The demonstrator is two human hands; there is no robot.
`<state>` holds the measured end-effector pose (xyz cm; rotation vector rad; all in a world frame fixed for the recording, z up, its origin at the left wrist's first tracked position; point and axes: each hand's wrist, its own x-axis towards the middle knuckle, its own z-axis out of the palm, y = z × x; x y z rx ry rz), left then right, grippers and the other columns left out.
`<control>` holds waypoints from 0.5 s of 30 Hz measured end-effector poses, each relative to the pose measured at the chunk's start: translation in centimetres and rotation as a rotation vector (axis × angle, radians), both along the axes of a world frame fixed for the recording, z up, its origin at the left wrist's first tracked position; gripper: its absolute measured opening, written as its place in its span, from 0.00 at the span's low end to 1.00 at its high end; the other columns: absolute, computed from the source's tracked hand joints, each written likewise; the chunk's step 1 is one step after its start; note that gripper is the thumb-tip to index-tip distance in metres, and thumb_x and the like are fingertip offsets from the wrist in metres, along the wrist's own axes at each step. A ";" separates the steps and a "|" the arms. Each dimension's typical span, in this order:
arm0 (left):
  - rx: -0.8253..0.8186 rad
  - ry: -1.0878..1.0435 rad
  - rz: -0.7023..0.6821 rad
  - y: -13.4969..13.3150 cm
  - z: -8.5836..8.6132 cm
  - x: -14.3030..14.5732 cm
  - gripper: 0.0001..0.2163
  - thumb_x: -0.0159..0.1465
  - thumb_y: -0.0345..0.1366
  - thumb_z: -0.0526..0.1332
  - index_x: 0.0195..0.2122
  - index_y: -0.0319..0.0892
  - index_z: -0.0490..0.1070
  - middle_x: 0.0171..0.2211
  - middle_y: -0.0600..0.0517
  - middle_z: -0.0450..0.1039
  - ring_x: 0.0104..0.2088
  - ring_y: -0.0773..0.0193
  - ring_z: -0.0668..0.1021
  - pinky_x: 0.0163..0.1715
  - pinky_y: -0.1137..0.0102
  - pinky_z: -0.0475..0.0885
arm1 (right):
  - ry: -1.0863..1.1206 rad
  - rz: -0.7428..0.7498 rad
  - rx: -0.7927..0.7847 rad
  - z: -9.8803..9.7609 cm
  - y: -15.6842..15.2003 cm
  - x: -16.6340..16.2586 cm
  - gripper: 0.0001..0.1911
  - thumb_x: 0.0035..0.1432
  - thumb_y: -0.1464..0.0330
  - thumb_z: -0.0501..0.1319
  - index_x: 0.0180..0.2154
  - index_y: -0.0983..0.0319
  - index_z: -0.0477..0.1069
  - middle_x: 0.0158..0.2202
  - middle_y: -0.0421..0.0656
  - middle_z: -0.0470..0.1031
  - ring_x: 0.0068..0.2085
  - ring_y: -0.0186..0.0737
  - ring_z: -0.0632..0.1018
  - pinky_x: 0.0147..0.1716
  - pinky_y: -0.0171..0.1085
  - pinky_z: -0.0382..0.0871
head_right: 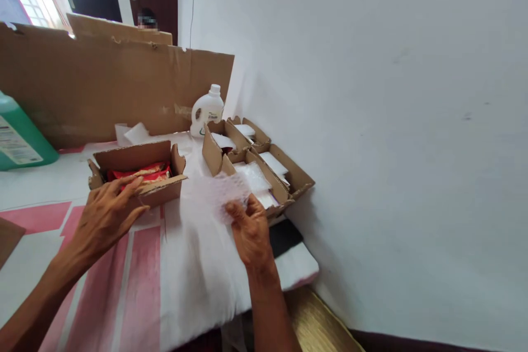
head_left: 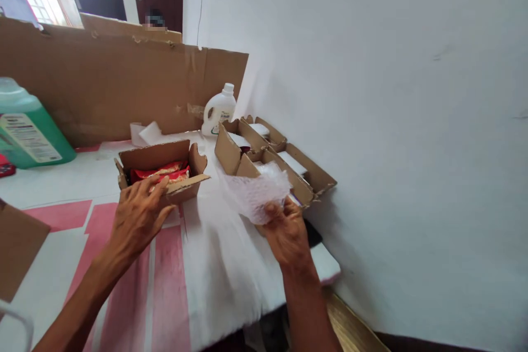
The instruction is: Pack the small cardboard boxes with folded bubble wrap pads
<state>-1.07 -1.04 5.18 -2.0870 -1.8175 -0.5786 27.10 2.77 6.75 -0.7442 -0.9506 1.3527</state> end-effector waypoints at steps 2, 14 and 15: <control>0.104 -0.067 -0.117 -2.3 0.9 1.7 0.27 0.65 0.37 0.62 0.65 0.40 0.61 0.62 0.37 0.67 0.59 0.43 0.71 0.56 0.50 0.67 | 0.023 0.073 -0.026 -0.8 -2.2 -0.1 0.23 0.39 0.60 0.79 0.37 0.57 0.76 0.33 0.37 0.78 0.34 0.38 0.78 0.42 0.39 0.75; 0.382 -0.366 -0.331 -12.9 -2.5 6.0 0.13 0.61 0.19 0.63 0.44 0.40 0.74 0.40 0.48 0.77 0.45 0.62 0.78 0.49 0.64 0.72 | 0.127 0.288 -0.080 -3.9 -8.7 -3.1 0.20 0.42 0.60 0.79 0.32 0.60 0.73 0.29 0.35 0.68 0.31 0.33 0.68 0.33 0.33 0.65; 0.382 -0.349 -0.321 -13.4 -2.5 5.4 0.14 0.61 0.18 0.63 0.45 0.40 0.74 0.39 0.48 0.77 0.43 0.63 0.78 0.48 0.65 0.72 | 0.149 0.285 -0.085 -4.3 -8.5 -3.3 0.20 0.44 0.58 0.78 0.32 0.59 0.72 0.29 0.35 0.68 0.31 0.34 0.68 0.34 0.33 0.65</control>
